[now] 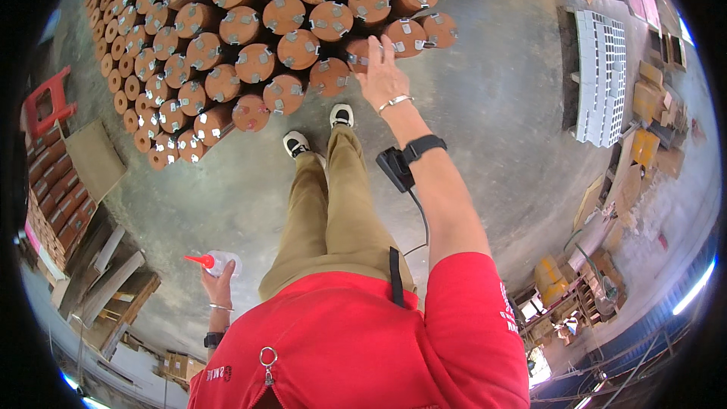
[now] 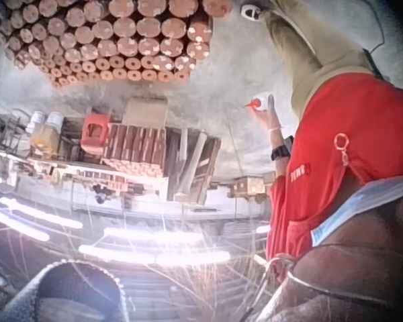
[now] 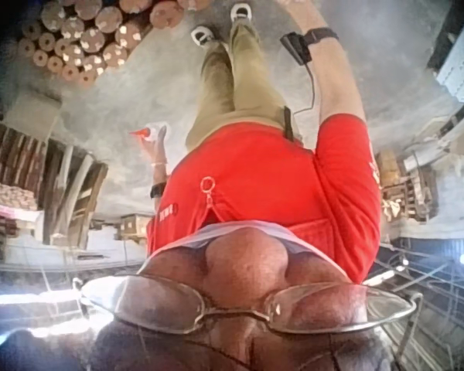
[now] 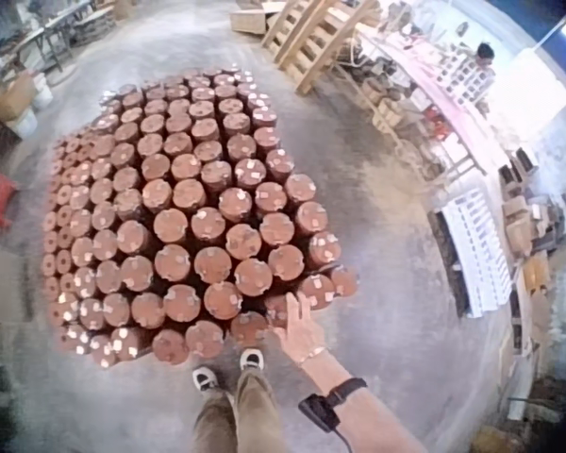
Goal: The recorder wipes down cylindrical wood furniture components with a cleaning cloth and liquid from a squeeze bottle.
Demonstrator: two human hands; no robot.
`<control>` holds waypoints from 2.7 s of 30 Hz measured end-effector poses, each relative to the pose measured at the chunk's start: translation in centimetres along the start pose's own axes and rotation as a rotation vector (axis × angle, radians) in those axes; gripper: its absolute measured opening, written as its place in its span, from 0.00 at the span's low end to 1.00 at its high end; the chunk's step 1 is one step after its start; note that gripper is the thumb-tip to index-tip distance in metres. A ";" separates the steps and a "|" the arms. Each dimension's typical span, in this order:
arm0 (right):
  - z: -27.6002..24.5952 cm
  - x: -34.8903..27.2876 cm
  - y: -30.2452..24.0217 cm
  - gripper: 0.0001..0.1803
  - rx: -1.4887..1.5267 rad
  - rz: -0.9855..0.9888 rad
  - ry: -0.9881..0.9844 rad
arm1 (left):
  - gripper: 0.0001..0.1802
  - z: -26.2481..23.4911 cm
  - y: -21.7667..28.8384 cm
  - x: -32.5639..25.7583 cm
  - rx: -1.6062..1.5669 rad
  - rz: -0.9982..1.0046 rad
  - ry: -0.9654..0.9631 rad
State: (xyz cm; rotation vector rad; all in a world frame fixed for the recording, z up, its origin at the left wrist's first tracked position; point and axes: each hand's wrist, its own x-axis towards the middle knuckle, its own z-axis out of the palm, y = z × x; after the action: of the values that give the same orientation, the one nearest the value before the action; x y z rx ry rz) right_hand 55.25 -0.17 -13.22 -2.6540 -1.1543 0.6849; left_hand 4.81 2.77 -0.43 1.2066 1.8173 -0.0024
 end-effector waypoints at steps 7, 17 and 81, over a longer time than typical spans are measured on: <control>1.7 -2.8 1.0 0.39 0.134 0.143 0.038 | 0.32 0.3 0.3 -0.2 -0.010 -0.010 -0.025; 1.3 0.7 -0.5 0.37 -0.356 -0.066 0.005 | 0.35 -0.2 -1.7 -0.1 -0.012 -0.006 -0.005; -1.2 3.5 -0.1 0.49 -0.419 -0.180 -0.269 | 0.32 1.2 -0.3 0.3 0.006 0.055 -0.077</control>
State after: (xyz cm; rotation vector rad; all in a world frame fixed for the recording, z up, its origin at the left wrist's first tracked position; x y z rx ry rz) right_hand 57.88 2.44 -13.31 -2.7903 -1.7590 0.8678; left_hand 5.37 2.24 -1.43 1.2438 1.7186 -0.0228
